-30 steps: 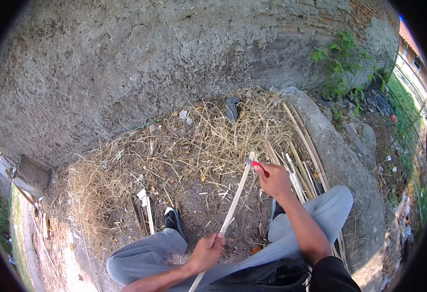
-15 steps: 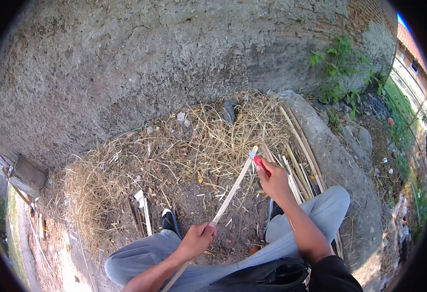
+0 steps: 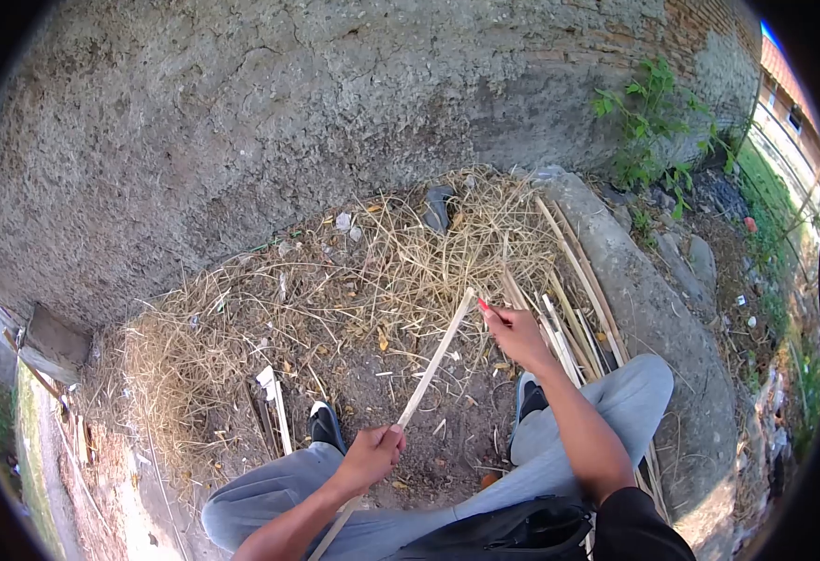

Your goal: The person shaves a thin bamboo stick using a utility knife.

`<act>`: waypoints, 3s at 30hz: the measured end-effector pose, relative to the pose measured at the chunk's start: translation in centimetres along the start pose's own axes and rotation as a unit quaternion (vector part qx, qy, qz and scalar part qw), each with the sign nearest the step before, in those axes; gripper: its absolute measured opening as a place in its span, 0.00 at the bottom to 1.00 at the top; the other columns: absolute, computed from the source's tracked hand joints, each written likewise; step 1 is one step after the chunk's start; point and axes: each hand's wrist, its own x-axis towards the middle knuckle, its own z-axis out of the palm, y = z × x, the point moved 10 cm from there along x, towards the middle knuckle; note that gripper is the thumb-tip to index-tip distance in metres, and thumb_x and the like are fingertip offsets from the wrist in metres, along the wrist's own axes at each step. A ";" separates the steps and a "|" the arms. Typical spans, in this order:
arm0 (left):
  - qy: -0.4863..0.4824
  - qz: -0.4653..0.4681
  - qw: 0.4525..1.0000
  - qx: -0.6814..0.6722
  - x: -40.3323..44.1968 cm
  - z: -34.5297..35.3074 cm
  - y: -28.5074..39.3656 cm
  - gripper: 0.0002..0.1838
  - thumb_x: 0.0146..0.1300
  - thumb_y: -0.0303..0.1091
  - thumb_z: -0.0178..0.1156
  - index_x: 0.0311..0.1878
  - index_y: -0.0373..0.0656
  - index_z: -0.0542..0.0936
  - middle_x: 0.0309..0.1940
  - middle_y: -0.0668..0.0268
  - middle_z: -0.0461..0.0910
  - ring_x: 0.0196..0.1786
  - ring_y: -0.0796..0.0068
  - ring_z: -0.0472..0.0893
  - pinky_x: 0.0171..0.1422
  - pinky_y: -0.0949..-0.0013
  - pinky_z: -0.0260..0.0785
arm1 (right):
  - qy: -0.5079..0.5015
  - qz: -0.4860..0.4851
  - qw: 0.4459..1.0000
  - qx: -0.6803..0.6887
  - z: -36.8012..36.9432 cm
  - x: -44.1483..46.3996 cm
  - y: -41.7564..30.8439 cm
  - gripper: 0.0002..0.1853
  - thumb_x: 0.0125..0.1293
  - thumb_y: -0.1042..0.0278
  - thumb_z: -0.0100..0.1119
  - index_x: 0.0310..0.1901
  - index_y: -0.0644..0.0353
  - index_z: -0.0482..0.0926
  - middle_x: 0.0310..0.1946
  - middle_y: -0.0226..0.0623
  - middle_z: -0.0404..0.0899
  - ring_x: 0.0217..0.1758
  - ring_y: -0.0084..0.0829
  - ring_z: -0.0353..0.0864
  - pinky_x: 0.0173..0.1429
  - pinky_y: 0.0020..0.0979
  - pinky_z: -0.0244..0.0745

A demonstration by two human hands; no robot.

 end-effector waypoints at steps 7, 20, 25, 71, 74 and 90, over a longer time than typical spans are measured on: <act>0.113 0.157 0.963 0.187 0.9 -0.6 2.2 0.19 0.78 0.40 0.47 0.39 0.35 0.80 0.21 0.55 0.77 0.24 0.63 0.78 0.36 0.56 0.70 | -0.032 -0.151 0.978 0.137 3.4 -7.2 -8.7 0.15 0.74 0.60 0.57 0.40 0.65 0.82 0.25 0.46 0.82 0.24 0.39 0.82 0.31 0.36 0.75; 0.191 0.201 0.933 0.229 -1.0 -1.2 4.8 0.18 0.77 0.38 0.48 0.38 0.34 0.80 0.27 0.47 0.80 0.32 0.47 0.82 0.40 0.51 0.71 | -0.014 -0.273 0.961 0.047 5.2 -10.8 -11.7 0.09 0.66 0.62 0.69 0.36 0.56 0.81 0.30 0.39 0.86 0.27 0.43 0.86 0.27 0.39 0.80; 0.207 0.224 0.920 0.245 -1.9 -0.7 5.5 0.18 0.77 0.38 0.47 0.38 0.33 0.79 0.27 0.44 0.80 0.34 0.39 0.82 0.42 0.45 0.71 | 0.006 -0.284 0.957 0.051 4.5 -10.8 -12.1 0.09 0.64 0.64 0.70 0.32 0.58 0.80 0.29 0.41 0.85 0.26 0.41 0.86 0.26 0.37 0.78; 0.057 0.041 0.995 -0.067 0.2 0.0 1.7 0.23 0.81 0.48 0.43 0.33 0.43 0.72 0.18 0.73 0.67 0.18 0.84 0.64 0.21 0.73 0.57 | -0.004 -0.290 0.953 0.088 3.2 -9.9 -12.4 0.09 0.63 0.66 0.71 0.31 0.59 0.81 0.27 0.38 0.85 0.26 0.38 0.86 0.29 0.33 0.79; 0.090 0.089 0.992 -0.011 0.3 -0.5 2.2 0.24 0.81 0.48 0.44 0.31 0.41 0.73 0.19 0.72 0.69 0.20 0.82 0.67 0.26 0.70 0.61 | -0.019 -0.303 0.950 0.074 3.4 -10.4 -12.5 0.09 0.62 0.65 0.71 0.31 0.59 0.81 0.28 0.37 0.85 0.27 0.38 0.86 0.29 0.34 0.79; 0.117 0.156 0.977 0.089 -0.8 0.3 3.1 0.24 0.82 0.45 0.42 0.29 0.42 0.69 0.18 0.74 0.63 0.19 0.83 0.61 0.23 0.72 0.57 | 0.016 -0.305 0.951 0.051 2.6 -10.1 -12.3 0.09 0.60 0.63 0.72 0.29 0.54 0.82 0.27 0.31 0.85 0.23 0.34 0.85 0.24 0.33 0.77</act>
